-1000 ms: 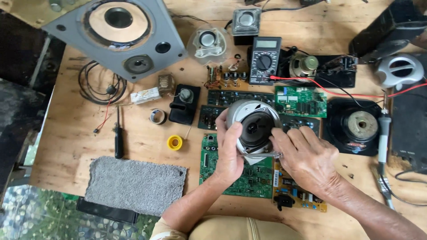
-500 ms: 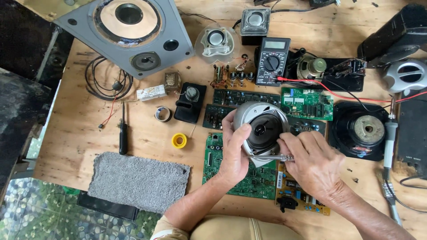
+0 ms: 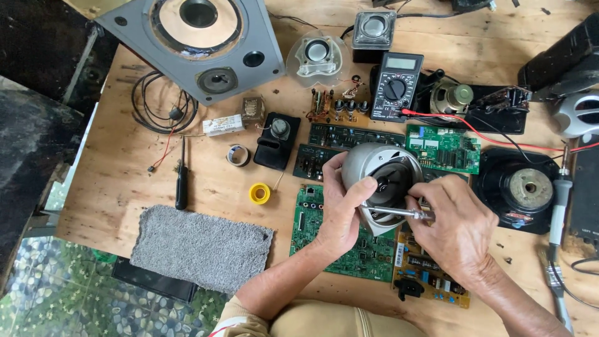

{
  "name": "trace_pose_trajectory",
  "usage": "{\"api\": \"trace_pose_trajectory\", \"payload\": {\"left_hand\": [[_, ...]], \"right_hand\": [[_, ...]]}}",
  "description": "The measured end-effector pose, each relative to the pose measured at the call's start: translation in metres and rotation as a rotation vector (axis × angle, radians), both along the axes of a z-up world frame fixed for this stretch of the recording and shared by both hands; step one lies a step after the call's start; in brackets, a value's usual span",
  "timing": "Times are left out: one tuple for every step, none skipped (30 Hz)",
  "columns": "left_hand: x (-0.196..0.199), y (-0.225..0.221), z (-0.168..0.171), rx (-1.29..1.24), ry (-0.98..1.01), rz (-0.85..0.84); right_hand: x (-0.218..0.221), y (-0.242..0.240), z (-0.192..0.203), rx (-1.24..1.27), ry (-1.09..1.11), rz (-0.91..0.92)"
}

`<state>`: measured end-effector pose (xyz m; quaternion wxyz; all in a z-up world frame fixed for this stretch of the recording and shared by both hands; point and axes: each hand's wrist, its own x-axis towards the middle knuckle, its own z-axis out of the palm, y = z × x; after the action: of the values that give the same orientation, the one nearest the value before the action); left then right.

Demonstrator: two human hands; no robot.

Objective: A person uses a screwdriver to inspect and disassemble a small speaker driver on a workbench filled with electronic components.

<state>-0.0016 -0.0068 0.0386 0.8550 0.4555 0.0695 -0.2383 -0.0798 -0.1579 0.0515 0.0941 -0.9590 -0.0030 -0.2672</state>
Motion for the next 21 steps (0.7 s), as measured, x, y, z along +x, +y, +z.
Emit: {"api": "trace_pose_trajectory", "payload": {"left_hand": [[0.0,0.0,0.001,0.0,-0.001,0.002],[0.0,0.001,0.002,-0.001,-0.004,0.005],[0.0,0.001,0.003,-0.003,-0.005,0.007],[-0.001,0.001,0.003,-0.003,-0.006,0.01],[-0.001,0.001,0.003,0.003,-0.012,0.005],[-0.002,0.001,0.003,0.008,-0.019,-0.001],[-0.002,0.001,0.003,0.009,-0.019,0.002],[-0.003,0.0,0.003,0.0,-0.016,0.012],[-0.003,0.0,0.003,-0.009,-0.013,0.024],[-0.003,0.0,0.002,-0.009,-0.013,0.028],[-0.003,0.0,0.002,0.005,-0.02,0.032],[-0.004,-0.001,0.001,0.02,-0.026,0.036],[-0.004,0.0,0.001,0.019,-0.025,0.038],[-0.004,0.0,0.002,0.025,-0.018,0.037],[-0.004,0.0,0.002,0.032,-0.01,0.032],[-0.004,0.0,0.001,0.032,-0.009,0.03],[-0.004,-0.001,0.001,0.037,-0.015,0.028],[-0.005,-0.001,0.0,0.042,-0.021,0.025],[-0.004,-0.002,-0.001,0.042,-0.022,0.023],[-0.004,-0.002,-0.002,0.04,-0.018,0.025],[-0.004,-0.002,-0.003,0.038,-0.014,0.028]], "right_hand": [[-0.001,0.001,0.0,0.0,-0.001,0.002],[-0.002,0.002,0.001,-0.051,-0.034,0.0],[-0.003,0.003,0.001,-0.102,-0.066,-0.003],[-0.004,0.003,-0.001,-0.101,-0.066,0.0],[-0.005,0.002,-0.003,-0.093,-0.06,0.001],[-0.005,0.002,-0.005,-0.084,-0.054,0.001],[-0.005,0.001,-0.008,-0.083,-0.054,0.004],[-0.006,-0.001,-0.012,-0.029,-0.025,-0.01],[-0.005,-0.002,-0.015,0.025,0.004,-0.023],[-0.005,-0.001,-0.014,0.025,0.003,-0.019],[-0.005,0.0,-0.014,0.064,0.008,-0.02],[-0.005,0.0,-0.013,0.104,0.012,-0.021],[-0.005,0.0,-0.015,0.103,0.012,-0.019],[-0.006,-0.001,-0.017,0.119,0.012,-0.014],[-0.007,-0.001,-0.02,0.136,0.013,-0.013],[-0.007,0.0,-0.02,0.135,0.014,-0.015],[-0.007,0.0,-0.021,0.132,0.004,-0.014],[-0.007,0.001,-0.022,0.128,-0.007,-0.014],[-0.006,0.002,-0.021,0.128,-0.008,-0.016],[-0.005,0.003,-0.021,0.126,-0.021,-0.009],[-0.005,0.004,-0.02,0.124,-0.034,-0.002]]}}
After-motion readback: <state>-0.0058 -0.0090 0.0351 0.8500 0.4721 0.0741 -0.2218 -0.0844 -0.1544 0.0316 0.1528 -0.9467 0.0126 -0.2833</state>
